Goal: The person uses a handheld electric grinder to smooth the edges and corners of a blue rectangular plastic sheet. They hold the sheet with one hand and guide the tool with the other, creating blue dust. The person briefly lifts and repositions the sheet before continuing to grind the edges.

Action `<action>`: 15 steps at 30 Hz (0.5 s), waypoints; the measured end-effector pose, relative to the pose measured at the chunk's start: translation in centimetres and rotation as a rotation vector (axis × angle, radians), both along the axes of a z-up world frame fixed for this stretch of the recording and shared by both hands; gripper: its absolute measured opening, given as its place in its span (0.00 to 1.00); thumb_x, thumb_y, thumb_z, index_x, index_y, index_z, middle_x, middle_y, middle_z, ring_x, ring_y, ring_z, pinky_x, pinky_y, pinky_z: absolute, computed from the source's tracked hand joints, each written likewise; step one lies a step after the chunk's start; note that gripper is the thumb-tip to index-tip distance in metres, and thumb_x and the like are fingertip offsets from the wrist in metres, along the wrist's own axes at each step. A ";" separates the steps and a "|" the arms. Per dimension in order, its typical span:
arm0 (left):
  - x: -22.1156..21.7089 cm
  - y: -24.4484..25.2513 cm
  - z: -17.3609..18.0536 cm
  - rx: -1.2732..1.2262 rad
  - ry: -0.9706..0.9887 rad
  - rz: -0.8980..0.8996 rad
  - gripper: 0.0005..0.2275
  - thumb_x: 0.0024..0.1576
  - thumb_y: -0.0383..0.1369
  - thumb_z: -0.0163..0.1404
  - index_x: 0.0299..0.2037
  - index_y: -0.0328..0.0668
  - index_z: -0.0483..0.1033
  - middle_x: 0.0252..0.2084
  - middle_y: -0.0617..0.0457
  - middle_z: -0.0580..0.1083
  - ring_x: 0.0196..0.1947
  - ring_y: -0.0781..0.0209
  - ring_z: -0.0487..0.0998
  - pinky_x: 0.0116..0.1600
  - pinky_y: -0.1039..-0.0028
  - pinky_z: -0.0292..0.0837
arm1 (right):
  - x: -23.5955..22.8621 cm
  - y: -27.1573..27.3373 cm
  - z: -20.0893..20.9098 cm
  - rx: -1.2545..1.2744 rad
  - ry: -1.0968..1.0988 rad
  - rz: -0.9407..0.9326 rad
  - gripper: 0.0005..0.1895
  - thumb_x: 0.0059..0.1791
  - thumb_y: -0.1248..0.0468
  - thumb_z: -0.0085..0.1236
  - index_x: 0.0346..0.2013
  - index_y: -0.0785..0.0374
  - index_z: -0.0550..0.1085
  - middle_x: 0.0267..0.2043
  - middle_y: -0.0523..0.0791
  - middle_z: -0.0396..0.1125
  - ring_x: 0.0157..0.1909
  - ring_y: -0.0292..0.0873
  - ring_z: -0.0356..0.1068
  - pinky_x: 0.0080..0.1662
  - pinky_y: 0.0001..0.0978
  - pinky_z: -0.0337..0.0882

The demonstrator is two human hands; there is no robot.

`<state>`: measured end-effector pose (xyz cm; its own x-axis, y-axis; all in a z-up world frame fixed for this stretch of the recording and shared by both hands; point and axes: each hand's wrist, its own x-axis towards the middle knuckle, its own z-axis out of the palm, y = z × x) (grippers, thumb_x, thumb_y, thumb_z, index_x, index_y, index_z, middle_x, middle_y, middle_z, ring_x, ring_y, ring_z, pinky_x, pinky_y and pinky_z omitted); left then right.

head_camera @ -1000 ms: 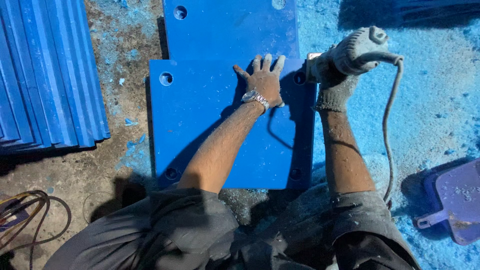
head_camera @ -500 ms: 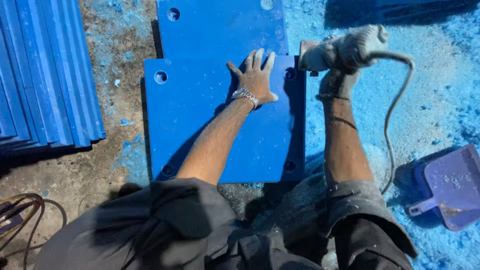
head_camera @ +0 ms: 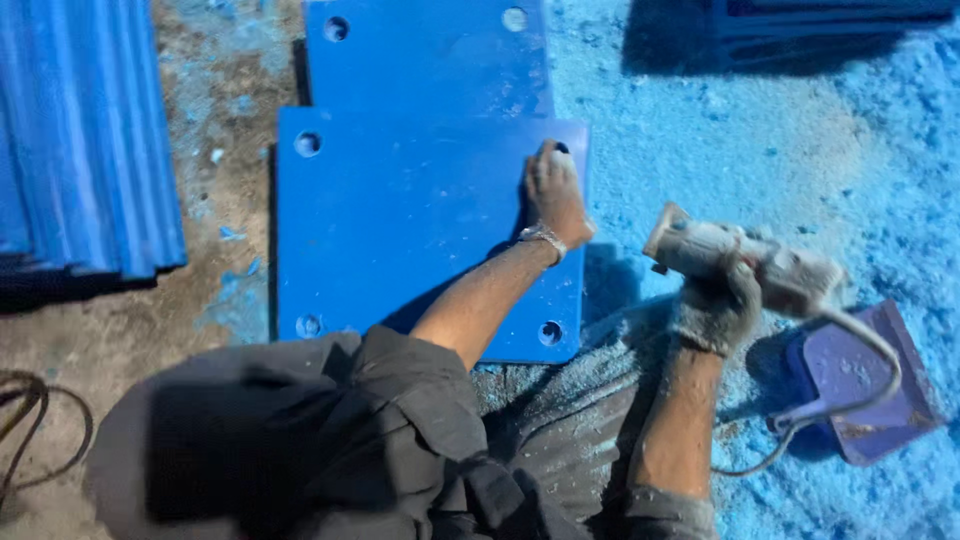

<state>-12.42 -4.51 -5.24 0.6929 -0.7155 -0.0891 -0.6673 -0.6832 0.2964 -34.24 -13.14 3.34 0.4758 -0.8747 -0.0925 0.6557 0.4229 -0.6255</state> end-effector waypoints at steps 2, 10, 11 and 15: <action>-0.6 0.1 0.0 0.008 0.126 -0.107 0.42 0.47 0.43 0.59 0.66 0.18 0.54 0.73 0.27 0.49 0.77 0.35 0.36 0.76 0.43 0.28 | -0.2 0.3 0.0 0.003 -0.018 -0.033 0.34 0.44 0.72 0.62 0.65 0.62 0.66 0.61 0.51 0.67 0.69 0.53 0.65 0.76 0.50 0.62; -4.6 3.3 3.5 0.137 0.242 -0.642 0.49 0.42 0.45 0.66 0.69 0.24 0.53 0.75 0.35 0.49 0.79 0.42 0.36 0.78 0.50 0.30 | -1.5 0.0 0.1 0.027 -0.076 -0.029 0.34 0.44 0.73 0.61 0.66 0.68 0.65 0.64 0.54 0.65 0.70 0.54 0.64 0.77 0.50 0.61; -4.7 4.0 3.9 0.156 0.240 -0.698 0.49 0.42 0.45 0.67 0.69 0.24 0.53 0.75 0.36 0.49 0.79 0.44 0.37 0.78 0.50 0.30 | -1.7 0.2 0.3 -0.003 -0.075 -0.025 0.35 0.44 0.74 0.60 0.67 0.66 0.65 0.64 0.53 0.65 0.69 0.53 0.64 0.77 0.50 0.61; -4.3 6.2 5.2 0.183 0.272 -0.756 0.50 0.37 0.43 0.70 0.69 0.33 0.55 0.77 0.38 0.46 0.77 0.50 0.42 0.79 0.53 0.30 | -1.2 1.5 1.1 -0.039 -0.055 -0.021 0.36 0.45 0.77 0.59 0.67 0.62 0.64 0.63 0.51 0.65 0.70 0.53 0.64 0.77 0.51 0.61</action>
